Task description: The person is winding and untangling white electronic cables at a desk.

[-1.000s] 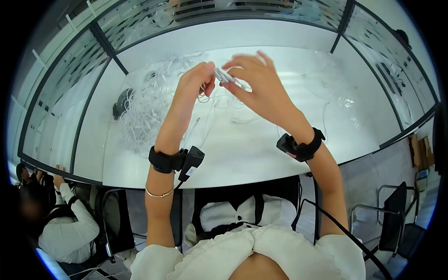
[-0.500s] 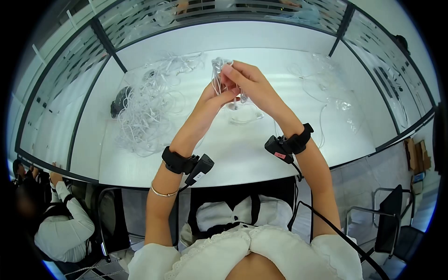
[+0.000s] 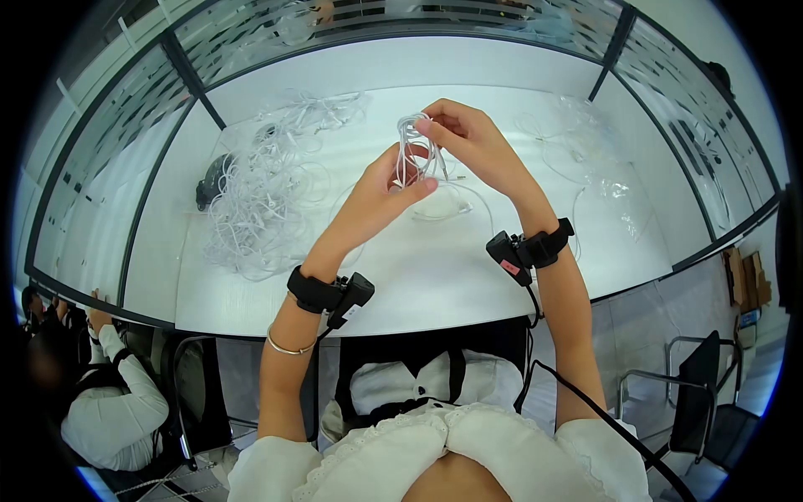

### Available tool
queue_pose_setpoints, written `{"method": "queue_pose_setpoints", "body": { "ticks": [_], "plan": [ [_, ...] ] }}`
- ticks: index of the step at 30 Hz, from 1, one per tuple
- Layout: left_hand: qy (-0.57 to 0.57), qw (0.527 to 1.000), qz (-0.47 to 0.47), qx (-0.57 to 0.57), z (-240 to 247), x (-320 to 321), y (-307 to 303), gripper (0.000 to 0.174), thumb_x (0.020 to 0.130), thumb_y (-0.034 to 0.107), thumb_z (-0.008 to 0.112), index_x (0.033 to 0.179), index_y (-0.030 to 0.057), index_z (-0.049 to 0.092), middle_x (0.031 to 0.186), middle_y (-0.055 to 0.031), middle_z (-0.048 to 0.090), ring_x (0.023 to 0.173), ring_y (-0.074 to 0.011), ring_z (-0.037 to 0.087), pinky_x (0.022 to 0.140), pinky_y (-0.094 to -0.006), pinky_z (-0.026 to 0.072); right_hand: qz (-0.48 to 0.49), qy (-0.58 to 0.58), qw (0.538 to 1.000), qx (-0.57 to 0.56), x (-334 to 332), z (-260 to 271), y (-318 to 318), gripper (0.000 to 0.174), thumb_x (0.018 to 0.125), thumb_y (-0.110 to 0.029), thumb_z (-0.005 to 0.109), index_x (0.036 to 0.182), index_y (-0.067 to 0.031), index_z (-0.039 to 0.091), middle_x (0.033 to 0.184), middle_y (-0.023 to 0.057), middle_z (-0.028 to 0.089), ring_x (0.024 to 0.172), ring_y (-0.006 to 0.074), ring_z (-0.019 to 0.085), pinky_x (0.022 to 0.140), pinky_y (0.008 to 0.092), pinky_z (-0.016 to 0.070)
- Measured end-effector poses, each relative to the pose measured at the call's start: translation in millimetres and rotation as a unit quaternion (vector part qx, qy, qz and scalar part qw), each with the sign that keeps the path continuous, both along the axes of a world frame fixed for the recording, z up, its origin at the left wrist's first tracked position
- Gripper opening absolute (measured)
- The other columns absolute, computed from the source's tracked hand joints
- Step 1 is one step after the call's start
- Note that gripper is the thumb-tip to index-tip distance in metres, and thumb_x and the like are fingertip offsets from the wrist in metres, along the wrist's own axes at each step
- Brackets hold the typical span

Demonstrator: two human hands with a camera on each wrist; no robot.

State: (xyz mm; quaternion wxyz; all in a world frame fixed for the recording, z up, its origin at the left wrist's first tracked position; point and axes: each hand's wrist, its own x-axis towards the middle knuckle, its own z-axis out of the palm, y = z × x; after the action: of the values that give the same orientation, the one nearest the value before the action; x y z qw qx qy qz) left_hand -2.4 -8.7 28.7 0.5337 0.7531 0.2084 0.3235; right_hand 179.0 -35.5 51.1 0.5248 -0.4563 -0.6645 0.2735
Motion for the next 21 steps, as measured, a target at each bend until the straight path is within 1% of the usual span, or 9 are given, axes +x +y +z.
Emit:
{"method": "queue_pose_setpoints", "body": {
  "ticks": [2,4,7,8,11,12,15,18,21],
  "plan": [
    [-0.019,1.0,-0.016,-0.009,-2.0,-1.2,5.0,0.049,0.088,0.032,0.062,0.125,0.0017,0.048,0.1,-0.0044,0.057,0.091,-0.01,0.053,0.08,-0.0238,0.0416,-0.003,-0.01,1.0,0.008,-0.2,-0.9,-1.7,0.028,0.09,-0.028,0.061,0.096,-0.0001,0.06,0.072,0.0023,0.056,0.063,0.008,0.047,0.057,0.0232,0.0387],
    [-0.062,0.997,-0.016,-0.031,-0.2,-0.3,12.5,0.055,0.089,0.038,0.06,0.128,0.0022,0.046,0.109,-0.0077,0.059,0.1,-0.0119,0.055,0.087,-0.0249,0.0409,0.02,-0.063,0.997,-0.029,-1.6,8.6,-9.7,0.023,0.092,-0.023,0.058,0.1,-0.0013,0.059,0.076,0.0014,0.058,0.067,0.0075,0.051,0.061,0.023,0.0414],
    [-0.05,0.996,-0.029,-0.069,14.7,-7.5,18.3,0.055,0.093,0.043,0.05,0.13,0.0021,0.047,0.128,-0.0101,0.052,0.115,-0.0165,0.052,0.097,-0.0325,0.0399,0.03,-0.083,0.996,-0.016,-3.9,15.5,-15.7,0.02,0.092,-0.02,0.058,0.102,-0.002,0.058,0.075,0.0009,0.058,0.065,0.0069,0.051,0.059,0.0222,0.0415],
    [-0.055,0.991,-0.076,-0.098,15.5,-6.3,21.3,0.047,0.095,0.035,0.049,0.127,0.0012,0.049,0.118,-0.0093,0.059,0.108,-0.0165,0.057,0.097,-0.0314,0.0397,0.025,-0.066,0.997,0.005,-3.9,15.4,-14.3,0.021,0.092,-0.02,0.058,0.102,-0.0019,0.058,0.075,0.001,0.058,0.065,0.0068,0.051,0.059,0.022,0.0412],
    [-0.028,0.991,-0.106,-0.083,14.3,-3.7,17.6,0.037,0.096,0.029,0.047,0.118,0.0009,0.057,0.106,-0.0074,0.064,0.101,-0.0158,0.06,0.096,-0.029,0.0391,-0.004,-0.023,1.0,0.01,-3.0,19.1,-13.6,0.023,0.09,-0.023,0.061,0.099,-0.0015,0.06,0.074,0.0009,0.059,0.064,0.007,0.051,0.058,0.0216,0.0404],
    [-0.016,0.995,-0.073,-0.064,10.2,-1.9,18.3,0.032,0.096,0.026,0.046,0.109,0.0011,0.062,0.098,-0.0051,0.066,0.097,-0.0143,0.059,0.095,-0.0265,0.0383,-0.015,-0.017,1.0,0.012,-3.0,18.1,-12.3,0.023,0.09,-0.022,0.062,0.097,-0.0009,0.061,0.073,0.0016,0.06,0.064,0.0075,0.052,0.058,0.0221,0.0407],
    [0.042,0.992,-0.072,-0.092,9.2,-5.3,15.2,0.034,0.095,0.028,0.047,0.107,0.0009,0.064,0.104,-0.0066,0.064,0.101,-0.0146,0.056,0.097,-0.0279,0.0356,-0.009,0.003,1.0,0.007,0.8,12.5,-10.3,0.022,0.09,-0.023,0.062,0.096,-0.0022,0.062,0.075,-0.0002,0.06,0.065,0.0061,0.051,0.057,0.0209,0.0394],
    [0.011,1.0,-0.009,-0.007,4.9,-2.2,8.0,0.036,0.096,0.03,0.046,0.109,0.0009,0.063,0.111,-0.0084,0.062,0.11,-0.016,0.052,0.102,-0.0302,0.0316,-0.017,0.014,1.0,0.013,1.1,5.7,-8.0,0.023,0.089,-0.023,0.063,0.094,-0.0011,0.062,0.073,0.0001,0.059,0.064,0.0055,0.05,0.056,0.0214,0.039],
    [-0.028,0.998,-0.012,-0.052,6.9,0.5,7.7,0.039,0.096,0.032,0.046,0.112,0.0,0.061,0.118,-0.0096,0.059,0.116,-0.0172,0.048,0.104,-0.0324,0.0282,-0.02,0.031,0.999,0.025,-2.5,0.3,-6.0,0.023,0.088,-0.023,0.065,0.093,-0.001,0.063,0.07,0.0,0.058,0.062,0.0053,0.048,0.055,0.0216,0.0386]
  ]
}}
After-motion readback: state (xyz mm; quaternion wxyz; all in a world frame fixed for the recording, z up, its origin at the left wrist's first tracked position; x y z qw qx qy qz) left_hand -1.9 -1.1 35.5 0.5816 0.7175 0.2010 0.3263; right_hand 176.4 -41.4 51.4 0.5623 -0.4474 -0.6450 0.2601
